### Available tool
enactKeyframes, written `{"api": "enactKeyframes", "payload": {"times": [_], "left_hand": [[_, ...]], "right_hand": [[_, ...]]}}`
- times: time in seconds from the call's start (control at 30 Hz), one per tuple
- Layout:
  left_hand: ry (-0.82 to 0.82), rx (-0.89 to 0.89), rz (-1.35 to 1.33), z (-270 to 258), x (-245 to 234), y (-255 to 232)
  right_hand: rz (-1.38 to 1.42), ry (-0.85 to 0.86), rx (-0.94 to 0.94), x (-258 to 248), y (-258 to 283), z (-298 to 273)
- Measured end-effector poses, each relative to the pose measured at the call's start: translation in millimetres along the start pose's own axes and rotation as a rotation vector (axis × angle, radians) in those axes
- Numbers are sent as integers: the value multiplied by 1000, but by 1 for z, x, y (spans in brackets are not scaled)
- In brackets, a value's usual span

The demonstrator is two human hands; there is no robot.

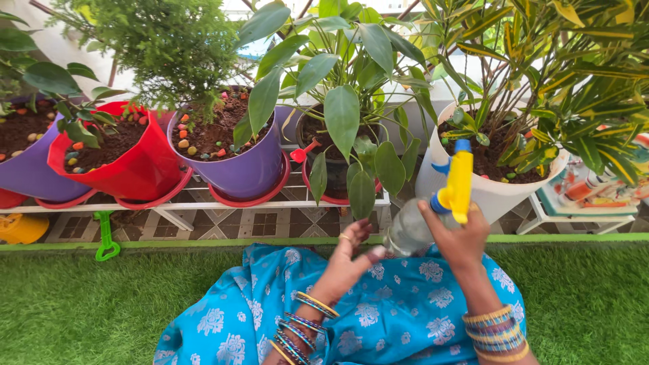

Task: The person cleans the leaves of a potted plant using a small red brush, wiping each leaf individually. After brushing, the person sprays the leaves with water from a spray bottle.

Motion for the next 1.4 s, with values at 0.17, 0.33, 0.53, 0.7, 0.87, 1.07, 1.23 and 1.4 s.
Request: {"api": "enactKeyframes", "payload": {"times": [0.17,0.33,0.53,0.7,0.87,1.07,1.23,1.4], "left_hand": [[169,167,376,-24,39,-64],[289,110,433,-57,59,-107],[279,102,336,-67,68,-119],[314,156,476,-76,69,-117],[370,48,368,-74,69,-116],[370,152,469,-56,50,-124],[63,572,225,-18,-22,-166],[-327,209,-177,28,-91,-172]], "right_hand": [[556,16,-33,-27,40,-21],[688,121,59,-51,65,-32],[993,361,95,-32,110,-8],[1117,719,224,-22,143,-12],[763,577,143,-25,136,-16],[602,495,90,-11,149,-2],[535,408,24,1,168,27],[604,439,-44,30,169,33]]}}
Point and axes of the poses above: each hand's wrist, its own z-axis towards the middle knuckle, its own x-axis out of the palm, y = z × x, the point moved 8 cm from there along z, towards the middle knuckle, and after that the axes turned 7 degrees about z, right-handed, at the moved point
